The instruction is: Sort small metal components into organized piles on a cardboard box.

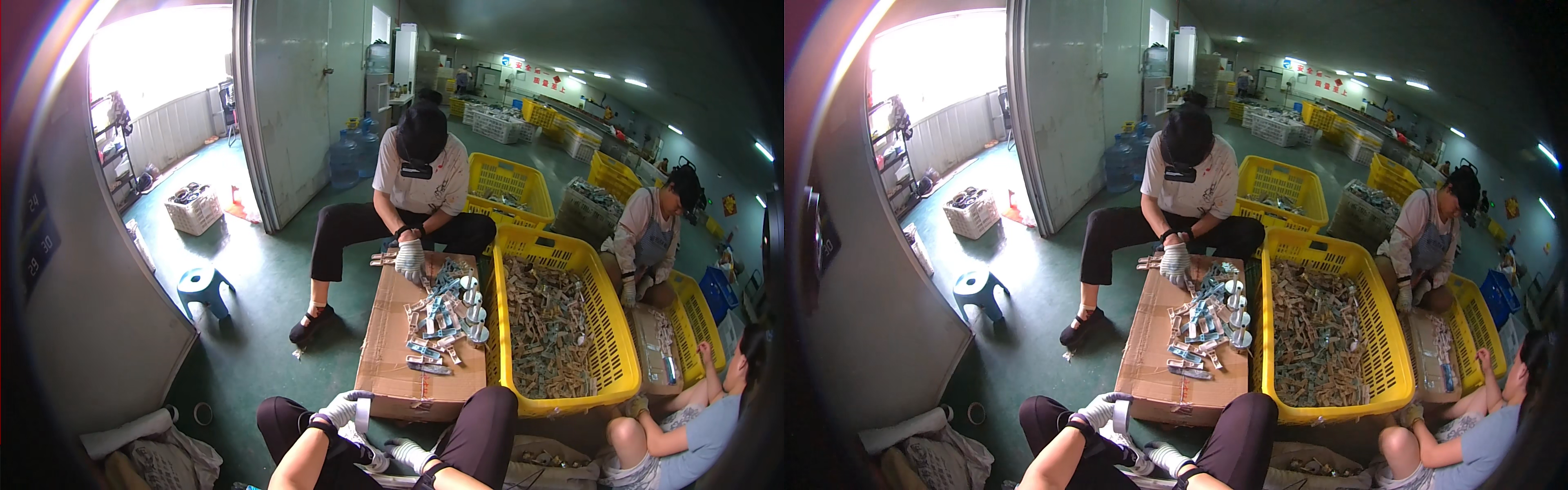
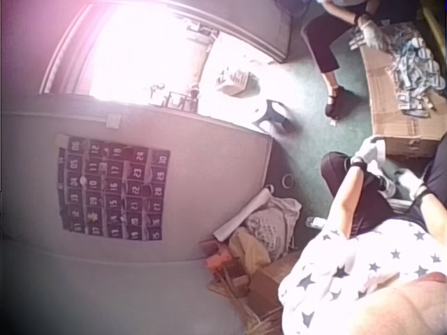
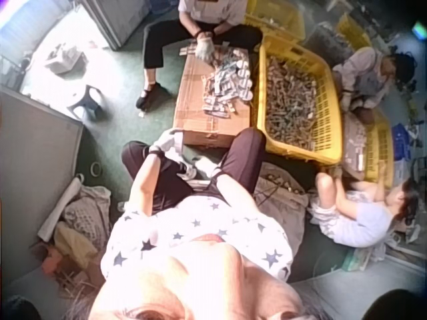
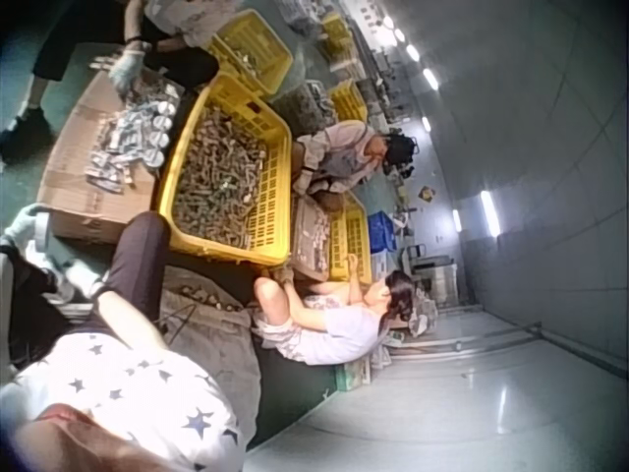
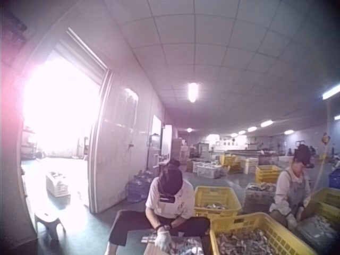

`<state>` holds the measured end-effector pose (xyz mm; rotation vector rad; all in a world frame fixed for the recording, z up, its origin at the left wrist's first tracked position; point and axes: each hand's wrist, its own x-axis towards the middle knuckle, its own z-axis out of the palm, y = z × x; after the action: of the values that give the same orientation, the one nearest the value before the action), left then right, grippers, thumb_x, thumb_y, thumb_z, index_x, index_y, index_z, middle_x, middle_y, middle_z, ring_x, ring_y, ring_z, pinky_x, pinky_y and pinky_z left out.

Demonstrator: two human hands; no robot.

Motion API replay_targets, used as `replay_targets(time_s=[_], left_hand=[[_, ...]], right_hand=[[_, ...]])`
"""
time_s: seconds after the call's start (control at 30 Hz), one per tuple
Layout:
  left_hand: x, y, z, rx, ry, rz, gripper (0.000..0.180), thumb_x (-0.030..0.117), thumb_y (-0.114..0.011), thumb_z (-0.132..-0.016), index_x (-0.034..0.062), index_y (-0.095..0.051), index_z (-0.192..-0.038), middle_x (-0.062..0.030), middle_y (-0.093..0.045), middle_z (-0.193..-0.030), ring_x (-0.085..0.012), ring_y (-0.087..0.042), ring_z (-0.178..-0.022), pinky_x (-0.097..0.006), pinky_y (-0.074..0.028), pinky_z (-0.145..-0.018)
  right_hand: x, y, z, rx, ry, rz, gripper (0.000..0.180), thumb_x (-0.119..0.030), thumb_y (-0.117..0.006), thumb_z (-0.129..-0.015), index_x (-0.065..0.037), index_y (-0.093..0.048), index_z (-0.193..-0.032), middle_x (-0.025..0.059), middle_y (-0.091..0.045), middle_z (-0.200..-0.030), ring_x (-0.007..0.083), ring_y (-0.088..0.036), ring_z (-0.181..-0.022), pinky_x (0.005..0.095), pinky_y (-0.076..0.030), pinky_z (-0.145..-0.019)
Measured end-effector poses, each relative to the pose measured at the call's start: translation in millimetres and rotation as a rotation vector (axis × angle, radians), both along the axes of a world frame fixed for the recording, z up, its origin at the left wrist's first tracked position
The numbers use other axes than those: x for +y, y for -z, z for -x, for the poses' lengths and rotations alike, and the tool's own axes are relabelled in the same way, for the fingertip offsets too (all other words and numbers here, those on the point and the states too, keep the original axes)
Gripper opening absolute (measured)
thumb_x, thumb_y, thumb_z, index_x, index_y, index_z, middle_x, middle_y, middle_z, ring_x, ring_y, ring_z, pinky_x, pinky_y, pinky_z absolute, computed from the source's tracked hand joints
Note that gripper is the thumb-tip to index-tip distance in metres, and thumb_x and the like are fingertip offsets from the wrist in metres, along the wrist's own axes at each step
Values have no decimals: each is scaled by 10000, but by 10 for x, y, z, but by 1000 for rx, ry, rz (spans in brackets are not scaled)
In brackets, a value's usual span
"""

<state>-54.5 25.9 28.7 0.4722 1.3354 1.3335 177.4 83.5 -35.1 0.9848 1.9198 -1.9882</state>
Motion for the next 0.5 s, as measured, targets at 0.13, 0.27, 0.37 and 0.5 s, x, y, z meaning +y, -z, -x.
replay_targets(time_s=[0.13,0.27,0.37,0.5], left_hand=[[11,78,23,-9,-22,-28,283,-10,-682,-804,30,-655,-1083,-18,-660,-931,-113,-605,-785,-271,-520,-714],[-14,50,20,3,-19,-11,280,-7,-678,-811,28,-654,-1087,-17,-659,-950,-113,-602,-805,-273,-516,-727],[3,-77,-18,25,0,-8,278,37,-700,-808,41,-664,-1083,-10,-659,-961,-115,-596,-835,-285,-512,-763],[31,-43,-1,47,-3,7,292,69,-700,-813,42,-656,-1100,-7,-657,-954,-111,-593,-819,-286,-511,-747]], right_hand=[[-2,110,16,23,18,21,361,-183,-563,-883,35,-589,-1169,139,-660,-1019,214,-619,-885,310,-480,-828],[-3,-155,19,-25,-10,32,364,-195,-551,-888,30,-592,-1171,152,-658,-1055,235,-612,-944,316,-470,-858],[12,-197,4,-34,-27,0,369,-205,-551,-885,28,-595,-1168,158,-657,-1065,240,-609,-968,316,-461,-874],[9,-94,70,-34,-17,-63,357,-205,-541,-880,23,-608,-1146,144,-663,-1027,228,-605,-923,318,-461,-853]])
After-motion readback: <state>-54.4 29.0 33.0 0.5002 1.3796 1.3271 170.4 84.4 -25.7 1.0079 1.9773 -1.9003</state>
